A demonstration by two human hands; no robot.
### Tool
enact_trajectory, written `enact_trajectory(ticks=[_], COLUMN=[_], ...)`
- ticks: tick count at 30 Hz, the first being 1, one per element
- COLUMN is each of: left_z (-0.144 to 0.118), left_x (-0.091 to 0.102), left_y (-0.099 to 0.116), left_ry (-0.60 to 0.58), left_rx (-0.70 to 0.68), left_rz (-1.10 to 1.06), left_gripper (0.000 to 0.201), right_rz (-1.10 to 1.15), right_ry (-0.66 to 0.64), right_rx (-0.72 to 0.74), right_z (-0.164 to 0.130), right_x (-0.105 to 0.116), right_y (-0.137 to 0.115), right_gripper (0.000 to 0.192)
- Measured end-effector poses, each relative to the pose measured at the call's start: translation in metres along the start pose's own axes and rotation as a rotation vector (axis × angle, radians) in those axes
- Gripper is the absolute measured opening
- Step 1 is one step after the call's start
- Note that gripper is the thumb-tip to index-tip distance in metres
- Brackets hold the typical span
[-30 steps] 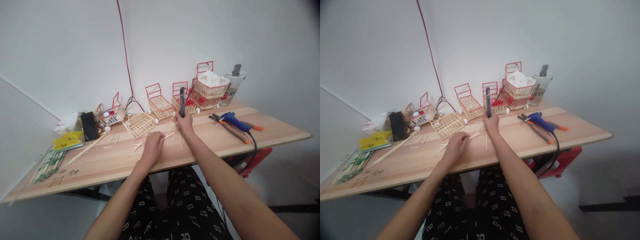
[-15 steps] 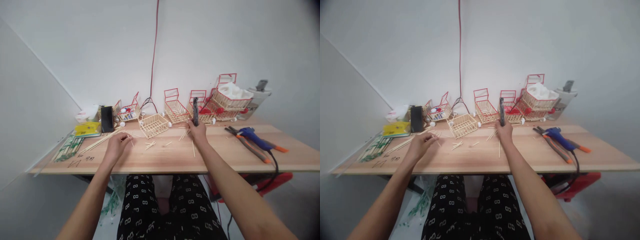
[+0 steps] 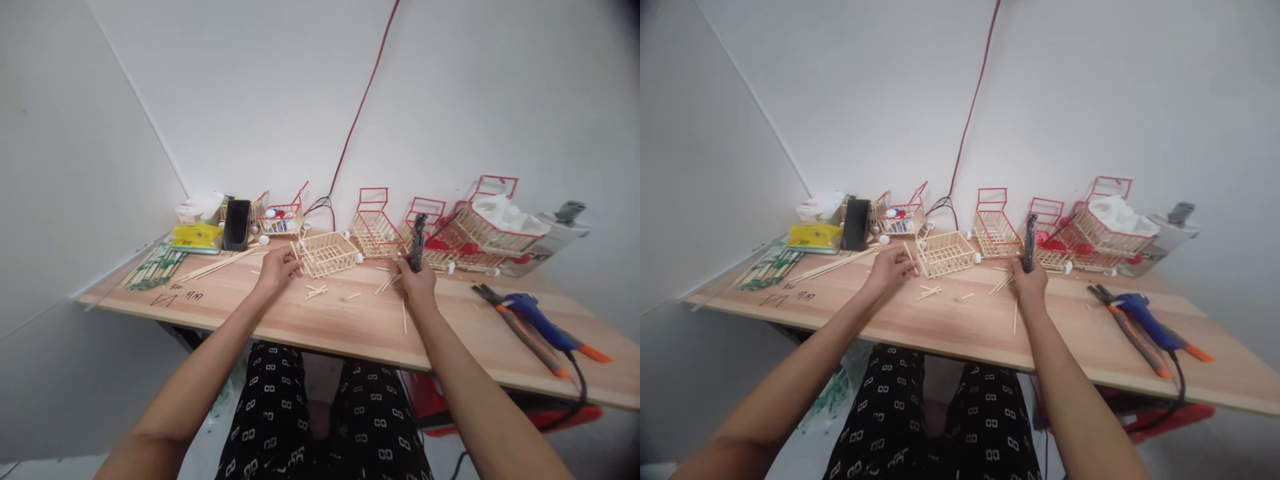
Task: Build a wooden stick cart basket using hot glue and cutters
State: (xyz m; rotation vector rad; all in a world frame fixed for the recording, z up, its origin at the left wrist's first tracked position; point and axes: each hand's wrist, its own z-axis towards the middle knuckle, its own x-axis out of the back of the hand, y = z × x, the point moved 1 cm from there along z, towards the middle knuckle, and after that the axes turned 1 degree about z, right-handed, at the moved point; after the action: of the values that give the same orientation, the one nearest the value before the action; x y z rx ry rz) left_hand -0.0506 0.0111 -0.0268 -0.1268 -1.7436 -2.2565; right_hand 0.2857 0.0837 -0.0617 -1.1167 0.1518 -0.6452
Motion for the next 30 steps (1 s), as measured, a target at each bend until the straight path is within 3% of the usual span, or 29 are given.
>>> enact_trajectory(ticks=[9, 22, 30], left_z=[-0.004, -0.004, -0.011], left_x=[-0.012, -0.015, -0.016], left_y=[-0.003, -0.005, 0.005], left_ry=[-0.038, -0.071, -0.072], left_rx=[-0.001, -0.044, -0.083], left_rz=[-0.147, -0.078, 0.033], left_gripper=[0.006, 0.002, 0.005], right_rz=[-0.036, -0.075, -0.087], right_ry=[-0.044, -0.073, -0.075], right_rx=[0.007, 0.024, 0.02], right_z=[-0.001, -0.001, -0.004], right_x=[0.0, 0.001, 0.001], right_y=[0.002, 0.005, -0.003], right_gripper=[0.035, 0.038, 0.035])
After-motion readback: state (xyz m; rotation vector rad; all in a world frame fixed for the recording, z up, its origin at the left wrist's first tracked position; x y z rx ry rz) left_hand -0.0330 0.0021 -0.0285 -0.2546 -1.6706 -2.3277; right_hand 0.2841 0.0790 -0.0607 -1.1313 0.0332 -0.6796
